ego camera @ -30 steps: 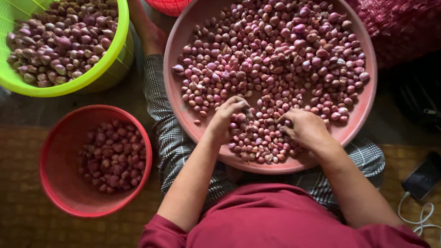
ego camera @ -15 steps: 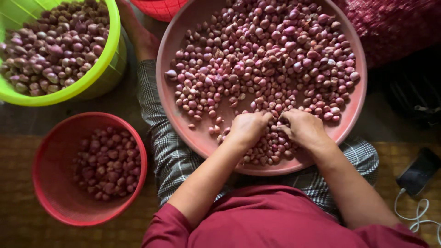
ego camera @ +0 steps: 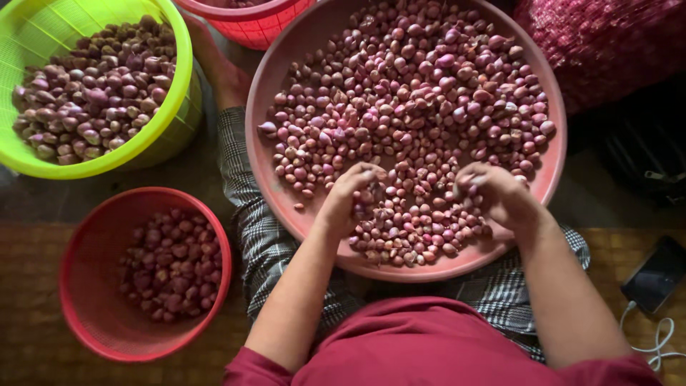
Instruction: The person sits on the floor in front of a large basin of shallots, picking up individual shallots, removing their roots and loose outer skins by hand, and placing the cleaned shallots into a red bowl and nearby baskets. Discarded peels collect in a separate basket.
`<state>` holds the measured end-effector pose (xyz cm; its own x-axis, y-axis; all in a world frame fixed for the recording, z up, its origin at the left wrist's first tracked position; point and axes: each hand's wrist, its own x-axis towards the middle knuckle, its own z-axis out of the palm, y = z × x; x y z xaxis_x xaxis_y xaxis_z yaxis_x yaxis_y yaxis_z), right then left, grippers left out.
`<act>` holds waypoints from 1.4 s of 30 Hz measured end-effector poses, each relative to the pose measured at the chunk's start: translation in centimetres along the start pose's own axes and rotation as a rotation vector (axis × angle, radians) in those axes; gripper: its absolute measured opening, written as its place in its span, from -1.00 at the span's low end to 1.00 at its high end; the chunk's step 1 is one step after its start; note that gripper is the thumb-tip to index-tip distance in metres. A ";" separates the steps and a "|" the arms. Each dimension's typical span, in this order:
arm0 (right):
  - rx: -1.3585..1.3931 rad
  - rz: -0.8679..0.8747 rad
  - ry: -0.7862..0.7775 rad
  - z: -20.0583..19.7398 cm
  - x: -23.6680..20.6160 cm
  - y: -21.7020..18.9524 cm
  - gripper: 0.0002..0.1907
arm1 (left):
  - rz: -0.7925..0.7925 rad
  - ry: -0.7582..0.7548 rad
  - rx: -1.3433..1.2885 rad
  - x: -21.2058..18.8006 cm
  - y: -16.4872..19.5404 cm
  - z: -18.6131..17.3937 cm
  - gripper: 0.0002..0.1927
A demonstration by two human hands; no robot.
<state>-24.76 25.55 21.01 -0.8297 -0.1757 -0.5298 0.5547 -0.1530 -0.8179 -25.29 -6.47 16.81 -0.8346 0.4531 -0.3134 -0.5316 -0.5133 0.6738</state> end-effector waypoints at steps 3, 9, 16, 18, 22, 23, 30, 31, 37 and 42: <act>0.154 -0.088 0.081 -0.6 1.1 -0.9 -0.73 | 0.066 0.095 -0.030 1.5 -0.1 0.3 -0.77; -1.147 -0.395 0.338 4.0 4.9 -1.6 -0.65 | 0.460 0.163 0.915 4.2 -1.8 2.7 -0.81; -1.570 -0.197 0.226 5.1 5.0 -2.5 -0.63 | 0.541 0.035 1.677 7.3 -2.8 6.1 -0.77; -1.521 -0.196 0.205 3.9 5.2 -2.3 -0.64 | 0.440 0.004 1.781 8.0 -3.2 6.6 -0.77; -0.949 -0.092 0.173 0.1 5.4 -1.7 -0.71 | 0.347 -0.020 1.851 8.0 -3.4 6.9 -0.78; -0.730 -0.025 0.164 -1.0 5.2 -1.6 -0.71 | 0.342 -0.022 1.848 7.8 -3.3 6.8 -0.77; -0.713 -0.295 0.220 -0.3 2.5 1.1 -0.72 | 0.180 -0.011 0.830 5.6 -2.6 4.8 -0.78; -0.928 -0.296 0.257 0.8 2.0 1.3 -0.71 | 0.096 -0.018 0.675 5.5 -2.6 4.3 -0.79; -1.451 -0.433 0.300 5.6 0.5 1.3 -0.70 | 0.055 -0.023 0.334 4.5 -3.9 2.1 -0.80; -1.484 -0.371 0.277 4.7 2.8 2.9 -0.69 | 0.131 0.010 0.368 4.3 -4.3 1.4 -0.78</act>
<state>-25.17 20.06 18.18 -0.9795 -0.1429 -0.1417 -0.0950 0.9490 -0.3006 -26.36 -1.34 13.48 -0.8944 0.3926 -0.2144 -0.3348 -0.2697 0.9029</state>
